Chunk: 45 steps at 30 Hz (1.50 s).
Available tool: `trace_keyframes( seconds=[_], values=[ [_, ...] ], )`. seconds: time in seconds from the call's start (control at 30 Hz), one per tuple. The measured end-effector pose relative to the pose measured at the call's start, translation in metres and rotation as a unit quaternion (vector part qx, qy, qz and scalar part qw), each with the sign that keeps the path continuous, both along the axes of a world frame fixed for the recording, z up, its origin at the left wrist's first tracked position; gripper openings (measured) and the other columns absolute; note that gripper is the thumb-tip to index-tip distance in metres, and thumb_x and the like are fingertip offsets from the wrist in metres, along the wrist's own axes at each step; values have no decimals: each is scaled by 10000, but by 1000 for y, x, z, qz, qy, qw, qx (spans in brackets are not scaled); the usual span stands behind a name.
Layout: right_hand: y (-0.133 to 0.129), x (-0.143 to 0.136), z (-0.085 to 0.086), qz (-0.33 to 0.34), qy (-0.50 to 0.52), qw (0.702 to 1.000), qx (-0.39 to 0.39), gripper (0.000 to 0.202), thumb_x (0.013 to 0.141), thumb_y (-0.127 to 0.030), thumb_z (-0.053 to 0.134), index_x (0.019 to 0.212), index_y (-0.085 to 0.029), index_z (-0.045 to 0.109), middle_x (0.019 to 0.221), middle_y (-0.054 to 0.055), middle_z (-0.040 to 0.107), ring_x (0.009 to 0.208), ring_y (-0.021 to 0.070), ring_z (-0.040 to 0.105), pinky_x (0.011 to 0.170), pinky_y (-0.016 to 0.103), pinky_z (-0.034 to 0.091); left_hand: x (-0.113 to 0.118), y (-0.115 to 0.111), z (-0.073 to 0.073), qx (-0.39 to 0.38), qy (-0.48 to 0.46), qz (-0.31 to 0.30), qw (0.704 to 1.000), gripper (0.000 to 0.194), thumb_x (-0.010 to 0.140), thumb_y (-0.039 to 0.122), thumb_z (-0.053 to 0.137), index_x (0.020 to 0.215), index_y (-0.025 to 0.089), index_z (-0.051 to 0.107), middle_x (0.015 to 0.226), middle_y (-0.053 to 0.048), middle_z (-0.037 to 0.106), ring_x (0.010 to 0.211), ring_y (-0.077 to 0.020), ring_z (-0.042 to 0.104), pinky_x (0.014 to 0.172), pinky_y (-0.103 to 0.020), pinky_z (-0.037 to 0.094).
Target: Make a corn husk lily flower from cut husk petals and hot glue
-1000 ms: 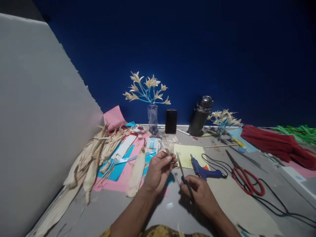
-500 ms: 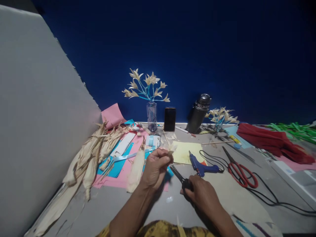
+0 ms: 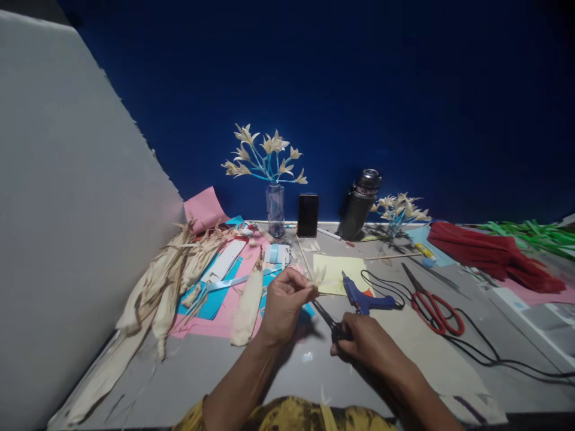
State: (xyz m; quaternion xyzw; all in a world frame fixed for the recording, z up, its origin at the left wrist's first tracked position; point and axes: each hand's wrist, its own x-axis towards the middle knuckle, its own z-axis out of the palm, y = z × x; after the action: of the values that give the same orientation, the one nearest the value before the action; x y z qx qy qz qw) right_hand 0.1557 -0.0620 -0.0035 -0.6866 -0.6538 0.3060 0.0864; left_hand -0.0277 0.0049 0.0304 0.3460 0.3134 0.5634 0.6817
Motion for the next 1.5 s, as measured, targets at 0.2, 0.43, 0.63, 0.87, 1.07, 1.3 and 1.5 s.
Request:
trace_keyframes(
  seconds=[0.2,0.43,0.63,0.87,1.07,1.3,1.5],
  values=[
    [-6,0,-10,4,-50,998,25,166,743,-252,735,806,-178,600,803,59,703,725,206,626,579,263,237,2,-5,-1,108,67,19,992,251,622,81,825,614,192,600,665,-28,655,693,-170,602,682,-270,456],
    [-13,3,-7,53,-26,998,23,45,830,-155,589,817,-171,629,825,58,688,736,193,603,633,275,294,7,0,-12,93,77,41,992,283,617,69,822,593,193,568,684,-13,637,691,-155,577,698,-260,449],
    [5,22,30,-4,264,958,113,156,898,-267,549,832,-187,665,809,39,682,753,186,612,682,278,424,11,1,-21,93,84,26,992,241,628,81,825,654,183,609,720,-12,648,708,-150,591,681,-253,450],
    [42,18,39,-97,523,839,114,273,793,-417,725,913,-174,694,797,39,677,511,98,467,477,234,346,18,4,-29,65,88,1,994,224,631,106,838,709,175,639,751,15,649,704,-113,593,686,-228,457],
    [43,13,32,-46,486,859,154,142,775,-307,728,742,-174,689,707,13,646,622,136,528,590,257,411,21,2,-34,19,108,-63,992,215,624,98,820,725,170,645,707,19,649,661,-103,597,638,-208,459],
    [40,9,23,-92,429,874,209,171,813,-299,687,704,-175,641,673,-3,589,604,133,493,562,253,380,18,9,-30,-91,91,-108,986,177,689,225,791,793,153,667,770,-36,702,622,-128,633,629,-257,507],
    [38,5,19,-79,441,870,204,157,816,-279,682,705,-179,634,713,7,613,653,149,531,609,259,411,12,13,-28,-69,121,-56,989,274,766,409,743,703,148,683,691,-38,654,638,-121,580,642,-243,473]
  ],
)
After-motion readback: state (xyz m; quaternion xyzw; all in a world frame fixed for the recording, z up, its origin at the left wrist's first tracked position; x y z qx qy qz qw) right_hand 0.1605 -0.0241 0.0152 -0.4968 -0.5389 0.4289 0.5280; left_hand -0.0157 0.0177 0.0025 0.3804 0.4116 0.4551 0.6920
